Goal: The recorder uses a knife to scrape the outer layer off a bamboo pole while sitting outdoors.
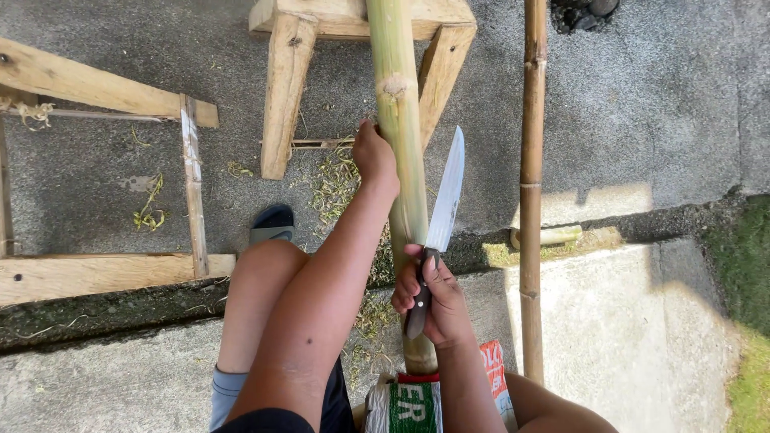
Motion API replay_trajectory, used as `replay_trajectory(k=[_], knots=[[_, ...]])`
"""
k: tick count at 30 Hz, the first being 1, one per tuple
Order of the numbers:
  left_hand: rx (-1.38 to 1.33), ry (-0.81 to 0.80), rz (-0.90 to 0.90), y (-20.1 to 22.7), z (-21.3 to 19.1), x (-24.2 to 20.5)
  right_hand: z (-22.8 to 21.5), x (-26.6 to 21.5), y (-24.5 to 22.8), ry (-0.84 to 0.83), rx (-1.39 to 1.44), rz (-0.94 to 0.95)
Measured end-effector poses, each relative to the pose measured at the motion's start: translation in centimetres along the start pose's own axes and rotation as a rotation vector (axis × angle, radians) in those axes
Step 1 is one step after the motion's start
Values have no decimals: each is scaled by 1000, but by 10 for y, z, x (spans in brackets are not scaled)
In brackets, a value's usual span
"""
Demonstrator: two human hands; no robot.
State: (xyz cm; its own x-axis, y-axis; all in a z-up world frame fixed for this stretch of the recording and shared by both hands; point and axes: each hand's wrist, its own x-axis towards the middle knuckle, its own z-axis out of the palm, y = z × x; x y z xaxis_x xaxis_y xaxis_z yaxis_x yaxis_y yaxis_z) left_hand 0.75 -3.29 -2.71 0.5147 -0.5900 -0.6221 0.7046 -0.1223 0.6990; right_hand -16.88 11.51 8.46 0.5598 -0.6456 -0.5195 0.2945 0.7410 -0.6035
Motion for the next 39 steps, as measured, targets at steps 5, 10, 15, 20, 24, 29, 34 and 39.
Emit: replay_trajectory(k=[5,10,15,20,24,29,34,39], knots=[[165,-22,9,39,4,-19,-12,1,8,-107,197,-77],[121,-47,-12,24,4,-8,-16,-1,13,-134,186,-115],[-225,-23,-60,-5,2,18,-16,1,13,-130,210,-122],[48,-70,27,34,3,-17,-12,-1,10,-134,150,-103],[-33,-44,-12,-1,-7,-5,12,0,1,58,45,-114],[174,-215,-178,4,-23,-46,2,9,-17,285,-711,-176],[37,-356,-78,17,-29,-60,13,50,-76,210,-1061,-110],[74,-350,15,20,-27,-50,52,87,-120,178,-1611,75]])
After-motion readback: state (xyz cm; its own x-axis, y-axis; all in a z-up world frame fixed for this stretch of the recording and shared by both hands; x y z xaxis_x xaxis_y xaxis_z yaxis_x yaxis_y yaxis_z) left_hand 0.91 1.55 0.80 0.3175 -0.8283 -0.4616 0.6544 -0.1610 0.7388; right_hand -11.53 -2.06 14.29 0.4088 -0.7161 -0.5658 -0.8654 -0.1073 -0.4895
